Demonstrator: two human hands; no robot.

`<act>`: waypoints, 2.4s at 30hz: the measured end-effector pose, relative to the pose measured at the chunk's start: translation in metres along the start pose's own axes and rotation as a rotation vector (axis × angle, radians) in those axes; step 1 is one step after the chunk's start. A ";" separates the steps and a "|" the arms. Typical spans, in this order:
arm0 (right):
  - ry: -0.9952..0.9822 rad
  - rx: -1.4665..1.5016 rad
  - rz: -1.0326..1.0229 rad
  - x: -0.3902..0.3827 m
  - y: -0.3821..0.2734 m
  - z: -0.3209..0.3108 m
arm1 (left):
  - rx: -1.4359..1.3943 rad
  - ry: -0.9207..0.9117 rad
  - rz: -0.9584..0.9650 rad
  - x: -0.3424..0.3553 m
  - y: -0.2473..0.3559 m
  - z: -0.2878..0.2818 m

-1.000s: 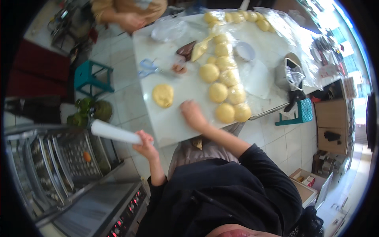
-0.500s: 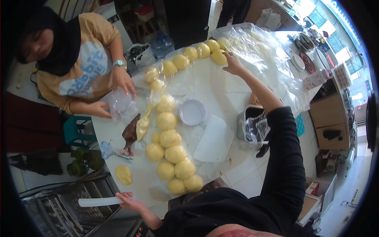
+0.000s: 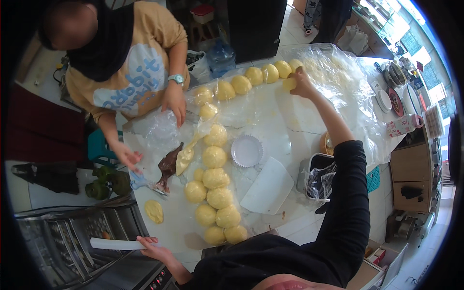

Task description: The person prepares bread rolls by scoring a flattened piece of dough with a scraper to create a fringe, rolling it into a spiral shape, and placing it on a baking tray. They then flatten several other pieces of dough by hand, fill them with chocolate from a piping bag, pinch the dough closed to form balls, and place them on the tray alongside the spiral rolls.

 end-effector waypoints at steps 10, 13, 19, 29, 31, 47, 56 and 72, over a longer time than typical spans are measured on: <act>-0.482 0.828 -0.172 -0.123 -0.268 -0.063 | 0.551 -0.260 0.316 0.101 -0.052 -0.095; -0.733 0.738 -0.321 -0.186 -0.430 0.000 | 0.463 -0.407 0.092 0.127 -0.058 -0.112; -0.494 0.571 -0.418 -0.282 -0.570 0.116 | 0.533 -0.724 0.691 0.136 -0.037 -0.111; -0.060 -0.101 -0.244 -0.341 -0.534 0.124 | 0.827 -1.247 1.073 0.091 -0.059 -0.140; -0.118 -0.100 -0.132 -0.320 -0.537 0.123 | 0.998 -1.280 1.038 0.096 -0.066 -0.113; -0.247 0.766 0.068 -0.310 -0.529 0.100 | 0.571 -1.235 1.041 0.112 -0.090 -0.139; -0.530 0.684 -0.188 -0.262 -0.553 0.136 | 0.394 -1.443 1.303 0.141 -0.074 -0.078; -0.212 -0.085 -0.244 -0.258 -0.514 0.118 | -0.157 -0.390 0.701 0.209 -0.049 -0.158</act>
Point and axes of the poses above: each hand's wrist, its own x-axis towards the middle knuckle, its own z-axis out of the palm, y = z × x, the point moved 2 cm from there along x, towards the middle knuckle, and after that the axes turned 4 degrees about -x, right-handed, at the moved point
